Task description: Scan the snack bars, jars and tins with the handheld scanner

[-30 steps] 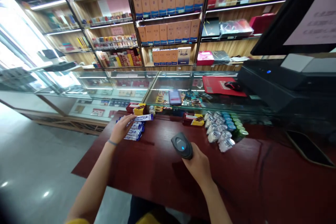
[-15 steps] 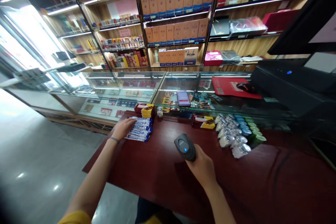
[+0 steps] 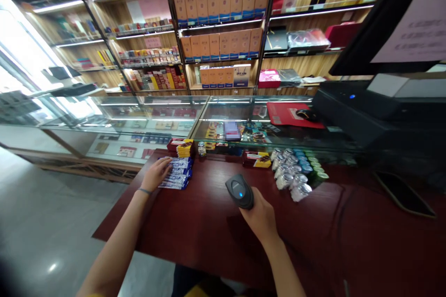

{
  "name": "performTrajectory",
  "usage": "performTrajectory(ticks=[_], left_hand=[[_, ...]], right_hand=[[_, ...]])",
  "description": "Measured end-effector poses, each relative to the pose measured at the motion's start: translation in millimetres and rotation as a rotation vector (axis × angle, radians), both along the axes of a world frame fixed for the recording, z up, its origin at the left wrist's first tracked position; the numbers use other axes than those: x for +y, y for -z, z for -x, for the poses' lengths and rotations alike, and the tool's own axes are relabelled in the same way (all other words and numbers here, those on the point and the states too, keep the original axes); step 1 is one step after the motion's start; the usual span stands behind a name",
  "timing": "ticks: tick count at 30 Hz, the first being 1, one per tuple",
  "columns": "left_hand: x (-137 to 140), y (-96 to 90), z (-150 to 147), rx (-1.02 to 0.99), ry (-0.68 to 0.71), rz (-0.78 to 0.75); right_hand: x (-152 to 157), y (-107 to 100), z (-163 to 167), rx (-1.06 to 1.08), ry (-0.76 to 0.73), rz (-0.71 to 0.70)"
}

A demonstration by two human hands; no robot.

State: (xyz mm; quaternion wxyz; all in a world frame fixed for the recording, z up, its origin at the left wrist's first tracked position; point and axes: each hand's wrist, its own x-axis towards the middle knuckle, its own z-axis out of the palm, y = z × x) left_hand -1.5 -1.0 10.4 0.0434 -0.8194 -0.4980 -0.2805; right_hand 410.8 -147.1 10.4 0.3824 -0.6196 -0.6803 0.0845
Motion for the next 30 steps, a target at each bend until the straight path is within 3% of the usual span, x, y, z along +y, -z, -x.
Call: performTrajectory(ticks=[7, 17, 24, 30], left_hand=[[-5.5, -0.9, -96.0, -0.142, 0.155, -0.1], [-14.5, 23.2, -253.9, -0.159, 0.39, 0.038], [-4.5, 31.7, -310.6, -0.156, 0.489, 0.071], [22.2, 28.8, -346.8, -0.013, 0.391, 0.125]], right_hand=[[-7.3, -1.0, -31.2, 0.027, 0.111, -0.023], [-27.7, -1.8, -86.5, 0.008, 0.284, -0.022], [-31.9, -0.9, -98.1, 0.022, 0.249, -0.027], [-29.7, 1.4, -99.8, 0.026, 0.234, -0.057]])
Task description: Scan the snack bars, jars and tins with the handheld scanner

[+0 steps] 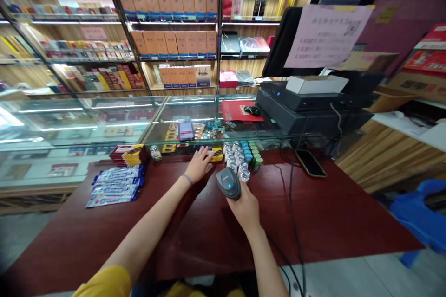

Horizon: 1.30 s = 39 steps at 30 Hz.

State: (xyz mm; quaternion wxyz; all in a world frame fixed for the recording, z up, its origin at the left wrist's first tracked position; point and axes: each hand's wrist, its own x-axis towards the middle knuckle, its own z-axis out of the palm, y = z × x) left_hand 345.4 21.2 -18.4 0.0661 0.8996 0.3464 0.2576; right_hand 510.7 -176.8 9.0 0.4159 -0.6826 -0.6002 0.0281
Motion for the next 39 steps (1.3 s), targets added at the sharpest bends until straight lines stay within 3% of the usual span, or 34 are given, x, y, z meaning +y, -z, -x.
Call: performTrajectory(ticks=[4, 9, 18, 23, 28, 30, 35, 39], left_hand=[[4.2, 7.0, -12.2, 0.073, 0.001, -0.011], [-3.9, 13.6, -6.7, 0.065, -0.024, -0.036], [-9.2, -2.3, 11.7, -0.186, 0.0, 0.076], [-32.2, -10.0, 44.4, -0.594, -0.161, 0.328], [-45.5, -5.9, 87.9, -0.997, -0.169, 0.903], [-45.3, -2.3, 99.4, -1.076, -0.19, 1.065], [-41.6, 4.6, 106.5, -1.098, -0.228, 1.105], [-39.8, 6.2, 106.2, -1.147, -0.203, 1.147]], right_hand=[[-0.5, 0.7, -1.2, 0.002, 0.001, 0.001], [-1.3, -1.1, 0.1, 0.012, 0.014, 0.029], [-0.8, -1.4, 0.5, 0.004, 0.034, 0.005], [-2.0, 1.2, 1.5, 0.017, 0.059, -0.014], [-1.3, -0.8, 7.7, 0.028, 0.095, 0.009], [-0.1, -2.0, 12.7, 0.038, 0.065, 0.028], [-0.6, -1.1, 30.3, -0.011, -0.103, 0.142], [-2.9, 0.5, 43.3, -0.098, -0.179, 0.15]])
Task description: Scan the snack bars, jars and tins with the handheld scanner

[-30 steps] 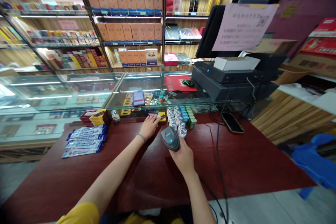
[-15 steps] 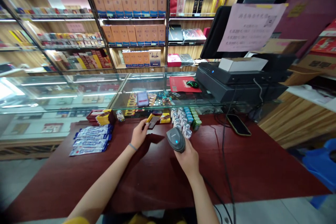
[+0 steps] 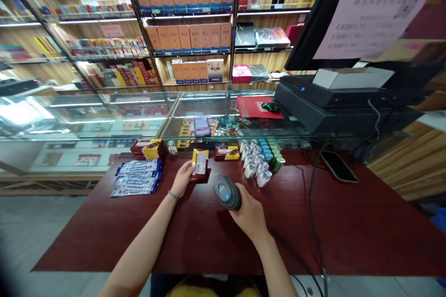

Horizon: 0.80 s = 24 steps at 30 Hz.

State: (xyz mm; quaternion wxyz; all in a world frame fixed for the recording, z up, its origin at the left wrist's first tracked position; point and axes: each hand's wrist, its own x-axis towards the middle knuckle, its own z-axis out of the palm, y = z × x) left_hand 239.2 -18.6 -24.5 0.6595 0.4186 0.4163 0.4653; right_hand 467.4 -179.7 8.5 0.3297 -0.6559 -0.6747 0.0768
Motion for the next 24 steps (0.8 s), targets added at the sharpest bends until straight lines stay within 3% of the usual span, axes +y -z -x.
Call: performTrajectory(ticks=[6, 16, 24], left_hand=[[2.4, -4.0, 6.0, -0.201, -0.019, 0.006], [-1.7, 4.5, -9.8, -0.322, -0.187, -0.079], [-2.1, 0.7, -11.5, -0.472, -0.199, -0.052]], right_hand=[[3.5, -4.0, 14.8, 0.027, -0.051, -0.014], [8.6, -9.2, 31.9, 0.097, 0.005, -0.09], [11.2, -12.7, 37.4, 0.095, -0.091, -0.068]])
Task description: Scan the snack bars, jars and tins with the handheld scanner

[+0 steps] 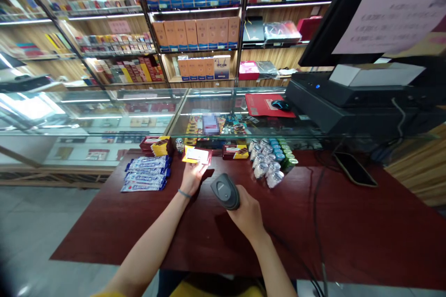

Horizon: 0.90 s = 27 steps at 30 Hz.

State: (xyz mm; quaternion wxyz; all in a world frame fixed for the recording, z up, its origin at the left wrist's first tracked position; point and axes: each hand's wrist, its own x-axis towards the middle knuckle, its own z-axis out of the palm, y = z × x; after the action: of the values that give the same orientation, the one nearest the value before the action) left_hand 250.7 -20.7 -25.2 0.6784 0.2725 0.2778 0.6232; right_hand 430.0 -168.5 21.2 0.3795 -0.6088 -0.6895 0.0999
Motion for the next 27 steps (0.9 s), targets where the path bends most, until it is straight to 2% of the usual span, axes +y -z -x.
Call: performTrajectory(ticks=[11, 14, 18, 21, 24, 27], left_hand=[[2.3, 3.0, 2.7, 0.052, -0.046, 0.056], [2.8, -5.6, 5.8, 0.13, -0.095, 0.048], [10.1, -27.5, 22.4, 0.288, -0.207, 0.053], [18.4, -48.7, 52.5, 0.525, -0.39, -0.059], [25.8, -70.7, 96.2, 0.947, -0.641, -0.303], [34.4, -87.7, 140.4, 1.315, -0.688, -0.517]], right_hand=[[-0.6, -1.5, 0.1, 0.009, 0.008, 0.022], [1.1, 0.2, -1.3, 0.017, 0.03, 0.015], [4.3, 6.0, -6.5, 0.042, 0.054, 0.017], [5.9, 11.0, -11.3, 0.041, 0.066, 0.017], [6.0, 15.2, -14.9, 0.042, 0.068, 0.017], [6.0, 20.2, -16.3, 0.031, 0.078, 0.014]])
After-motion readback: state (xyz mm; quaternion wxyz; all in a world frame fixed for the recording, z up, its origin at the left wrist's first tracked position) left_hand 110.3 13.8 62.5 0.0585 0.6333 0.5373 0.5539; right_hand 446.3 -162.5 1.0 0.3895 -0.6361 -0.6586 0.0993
